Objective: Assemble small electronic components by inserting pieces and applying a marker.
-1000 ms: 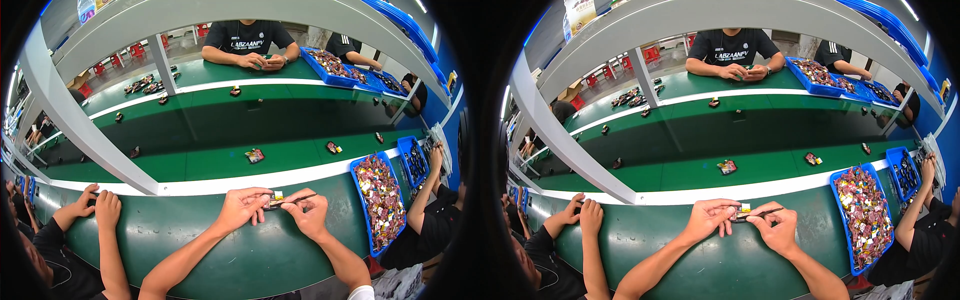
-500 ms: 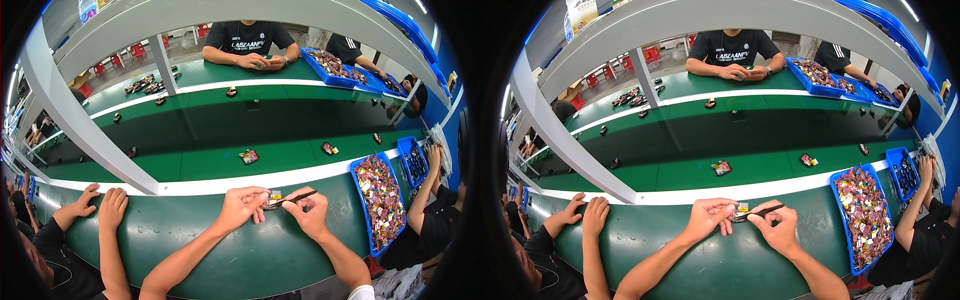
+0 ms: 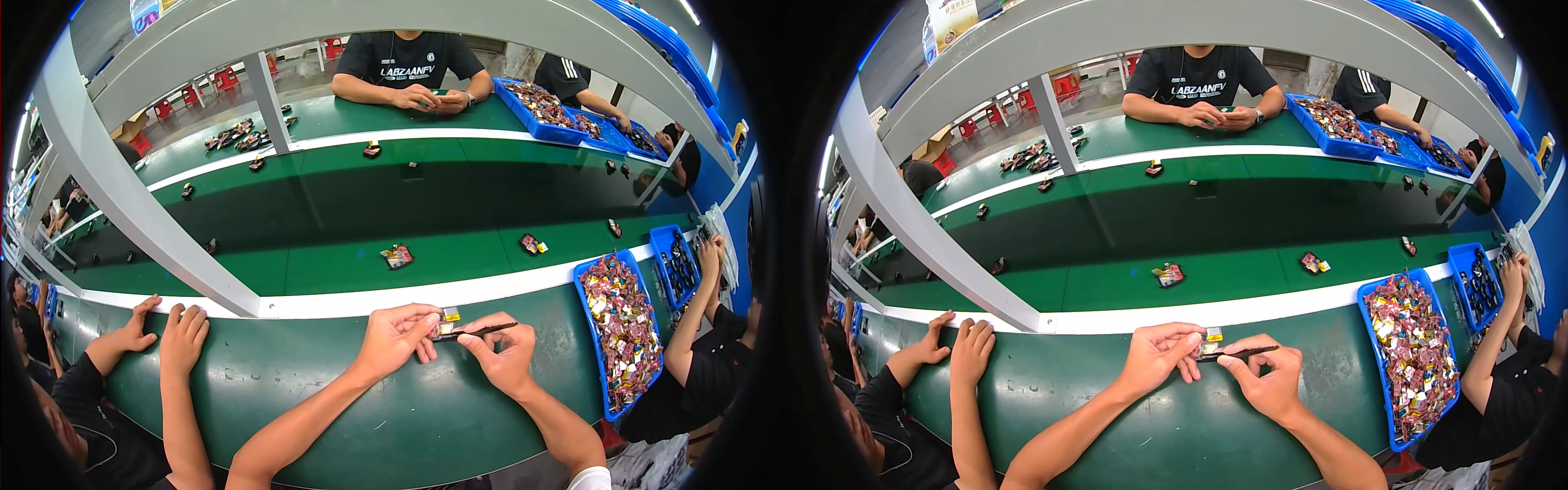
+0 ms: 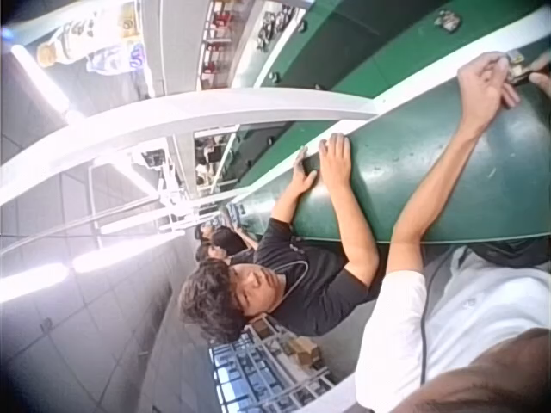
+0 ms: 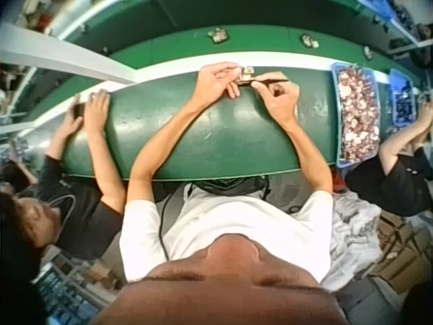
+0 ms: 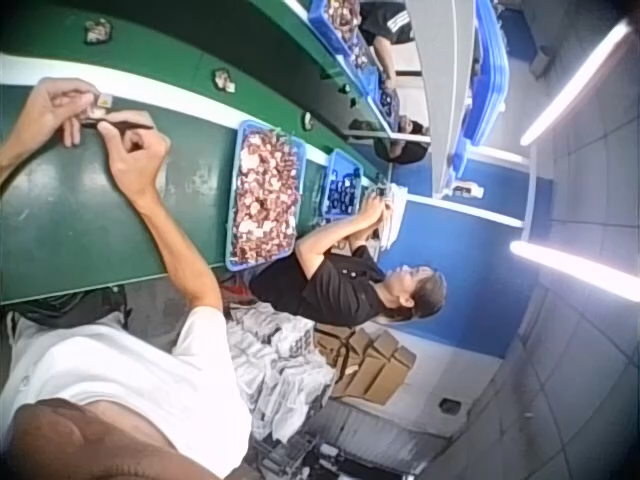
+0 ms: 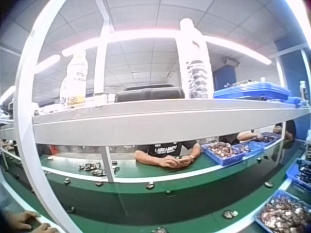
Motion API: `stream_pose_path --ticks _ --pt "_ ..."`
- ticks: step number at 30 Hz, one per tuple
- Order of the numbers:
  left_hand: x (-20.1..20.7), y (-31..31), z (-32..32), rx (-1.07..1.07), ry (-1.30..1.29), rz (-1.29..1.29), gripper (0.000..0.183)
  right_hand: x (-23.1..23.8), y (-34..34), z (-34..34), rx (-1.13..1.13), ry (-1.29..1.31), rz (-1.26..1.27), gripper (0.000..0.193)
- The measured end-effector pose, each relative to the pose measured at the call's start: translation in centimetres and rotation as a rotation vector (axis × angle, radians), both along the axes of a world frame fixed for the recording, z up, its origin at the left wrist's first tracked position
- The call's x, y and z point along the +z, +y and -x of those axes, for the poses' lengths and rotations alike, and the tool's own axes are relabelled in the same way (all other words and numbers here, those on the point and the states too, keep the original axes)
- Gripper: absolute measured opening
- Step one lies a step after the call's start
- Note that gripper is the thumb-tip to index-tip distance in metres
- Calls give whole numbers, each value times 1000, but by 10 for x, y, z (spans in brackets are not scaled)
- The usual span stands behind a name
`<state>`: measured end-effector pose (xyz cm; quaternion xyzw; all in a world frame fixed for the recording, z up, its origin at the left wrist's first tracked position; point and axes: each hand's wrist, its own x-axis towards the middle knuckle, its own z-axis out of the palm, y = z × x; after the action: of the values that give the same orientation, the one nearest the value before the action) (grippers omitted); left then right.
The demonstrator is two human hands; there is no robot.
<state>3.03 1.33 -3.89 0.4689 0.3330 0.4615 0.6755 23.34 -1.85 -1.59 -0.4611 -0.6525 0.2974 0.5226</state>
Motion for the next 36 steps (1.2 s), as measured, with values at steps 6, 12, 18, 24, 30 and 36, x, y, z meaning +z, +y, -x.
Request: stream_pose_path --ticks 6,12,18,24,30,36 --pt "3 1 0 -5 44 30 27 -1 3 -2 31 -125 -194 9" --pt "9 3 -2 -32 79 41 27 3 2 -1 4 -156 -216 10" --pt "9 0 0 -14 130 32 25 3 1 7 35 -152 -273 11" --pt "17 -1 -7 30 172 34 25 0 3 4 8 -150 -293 12" --pt "17 -2 -5 29 183 44 25 -5 4 2 1 -126 -240 11" --pt "18 0 -6 7 67 98 28 2 -1 3 -33 -118 -247 11"
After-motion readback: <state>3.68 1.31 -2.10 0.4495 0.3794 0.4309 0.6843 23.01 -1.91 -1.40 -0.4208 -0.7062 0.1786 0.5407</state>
